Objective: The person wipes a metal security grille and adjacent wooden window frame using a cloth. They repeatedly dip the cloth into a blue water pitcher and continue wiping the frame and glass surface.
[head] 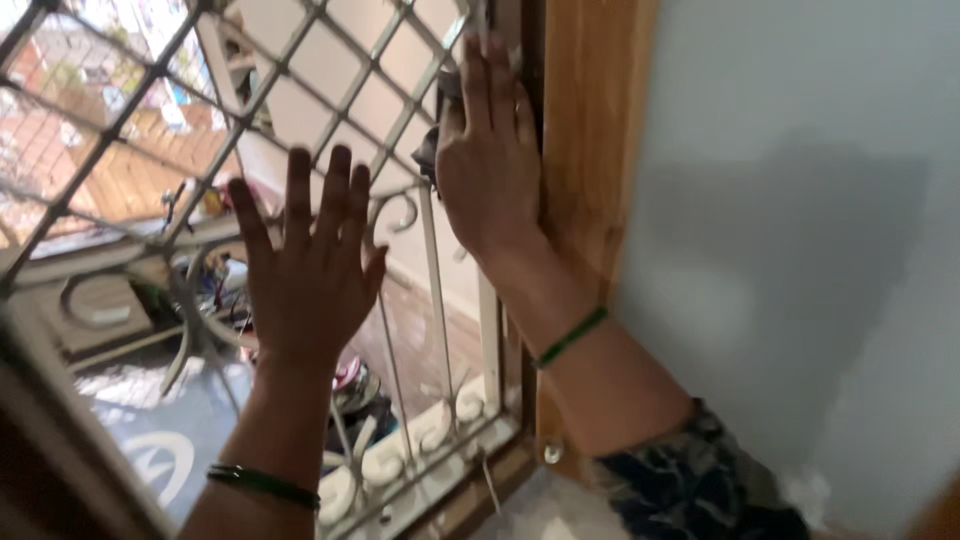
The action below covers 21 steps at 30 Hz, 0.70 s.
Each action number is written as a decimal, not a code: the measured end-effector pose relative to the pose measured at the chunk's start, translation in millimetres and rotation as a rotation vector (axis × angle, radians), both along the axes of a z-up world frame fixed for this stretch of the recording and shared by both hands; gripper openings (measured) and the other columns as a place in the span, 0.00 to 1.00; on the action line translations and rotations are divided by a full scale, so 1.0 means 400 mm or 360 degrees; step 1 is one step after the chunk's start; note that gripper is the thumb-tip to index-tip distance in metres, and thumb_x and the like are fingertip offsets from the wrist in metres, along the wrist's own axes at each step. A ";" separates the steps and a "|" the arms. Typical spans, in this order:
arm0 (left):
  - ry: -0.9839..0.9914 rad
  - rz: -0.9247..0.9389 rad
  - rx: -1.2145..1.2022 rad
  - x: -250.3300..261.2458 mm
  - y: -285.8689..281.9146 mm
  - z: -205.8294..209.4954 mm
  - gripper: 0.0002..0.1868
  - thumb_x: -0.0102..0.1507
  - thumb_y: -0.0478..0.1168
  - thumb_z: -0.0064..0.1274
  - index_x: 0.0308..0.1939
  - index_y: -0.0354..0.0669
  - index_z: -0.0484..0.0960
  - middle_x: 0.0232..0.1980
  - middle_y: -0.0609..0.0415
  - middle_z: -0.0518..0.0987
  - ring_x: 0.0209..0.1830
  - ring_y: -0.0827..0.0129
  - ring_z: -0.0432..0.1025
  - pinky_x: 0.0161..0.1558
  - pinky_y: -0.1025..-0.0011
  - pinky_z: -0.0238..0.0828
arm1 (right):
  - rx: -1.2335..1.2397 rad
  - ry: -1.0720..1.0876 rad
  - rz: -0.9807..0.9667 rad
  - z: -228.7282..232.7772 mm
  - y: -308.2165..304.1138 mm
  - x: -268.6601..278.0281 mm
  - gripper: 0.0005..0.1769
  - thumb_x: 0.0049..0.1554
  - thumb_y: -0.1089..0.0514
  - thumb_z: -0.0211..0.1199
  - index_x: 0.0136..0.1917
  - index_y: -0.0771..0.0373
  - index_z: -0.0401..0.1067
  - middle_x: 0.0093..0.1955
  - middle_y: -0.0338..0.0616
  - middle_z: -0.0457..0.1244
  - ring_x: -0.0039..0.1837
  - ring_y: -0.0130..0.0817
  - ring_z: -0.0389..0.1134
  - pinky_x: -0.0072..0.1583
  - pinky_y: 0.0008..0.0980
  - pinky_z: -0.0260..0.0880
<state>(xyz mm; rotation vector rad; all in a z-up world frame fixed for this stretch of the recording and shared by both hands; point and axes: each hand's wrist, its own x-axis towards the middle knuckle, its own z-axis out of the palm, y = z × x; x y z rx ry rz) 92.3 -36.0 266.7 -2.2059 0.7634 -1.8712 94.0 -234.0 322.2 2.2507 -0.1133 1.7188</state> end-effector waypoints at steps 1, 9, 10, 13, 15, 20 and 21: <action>-0.0029 -0.0098 -0.0037 0.016 -0.009 0.010 0.35 0.72 0.55 0.49 0.80 0.44 0.69 0.84 0.50 0.61 0.85 0.51 0.52 0.78 0.34 0.43 | 0.0034 0.0076 -0.0161 0.018 -0.010 0.034 0.23 0.62 0.41 0.57 0.45 0.62 0.77 0.80 0.61 0.48 0.81 0.60 0.46 0.77 0.52 0.47; -0.0046 0.0135 -0.0005 0.055 -0.012 -0.006 0.35 0.68 0.58 0.48 0.77 0.50 0.70 0.82 0.52 0.63 0.83 0.54 0.54 0.77 0.40 0.45 | 0.0034 0.0032 -0.0240 -0.167 -0.008 0.037 0.35 0.57 0.53 0.55 0.72 0.76 0.65 0.80 0.62 0.49 0.81 0.56 0.48 0.78 0.51 0.49; -0.0044 0.0142 -0.0014 0.055 -0.012 -0.006 0.35 0.68 0.58 0.48 0.76 0.51 0.70 0.82 0.52 0.63 0.82 0.54 0.54 0.76 0.40 0.45 | 0.0018 0.0022 -0.0239 -0.184 0.000 0.025 0.37 0.55 0.53 0.55 0.73 0.76 0.66 0.78 0.63 0.50 0.80 0.56 0.50 0.78 0.51 0.51; -0.0062 0.0113 -0.0006 0.054 -0.011 0.000 0.35 0.68 0.58 0.47 0.77 0.51 0.70 0.81 0.53 0.63 0.82 0.55 0.54 0.76 0.41 0.45 | 0.0063 0.0347 -0.0216 -0.192 0.020 -0.019 0.27 0.57 0.55 0.57 0.65 0.73 0.70 0.73 0.58 0.58 0.74 0.53 0.56 0.67 0.57 0.60; -0.0075 0.0092 -0.0022 0.055 -0.010 0.005 0.34 0.68 0.58 0.47 0.77 0.51 0.70 0.82 0.53 0.63 0.82 0.55 0.54 0.77 0.41 0.44 | 0.0164 0.0442 -0.0141 -0.146 0.021 -0.044 0.18 0.55 0.57 0.60 0.56 0.68 0.75 0.70 0.54 0.61 0.74 0.53 0.58 0.66 0.52 0.64; -0.0045 0.0226 0.0026 0.058 -0.011 -0.004 0.35 0.68 0.59 0.46 0.77 0.53 0.69 0.82 0.55 0.62 0.83 0.56 0.54 0.77 0.40 0.43 | -0.0122 -0.0504 -0.0060 0.126 -0.019 0.000 0.21 0.58 0.61 0.62 0.64 0.71 0.74 0.70 0.55 0.63 0.74 0.51 0.61 0.75 0.45 0.63; -0.0051 0.0249 0.0040 0.058 -0.011 -0.002 0.35 0.69 0.60 0.45 0.77 0.53 0.69 0.83 0.55 0.62 0.83 0.56 0.54 0.77 0.40 0.43 | -0.0161 -0.0572 -0.0145 0.197 -0.027 0.020 0.22 0.62 0.60 0.62 0.68 0.72 0.72 0.75 0.55 0.59 0.78 0.50 0.58 0.77 0.47 0.60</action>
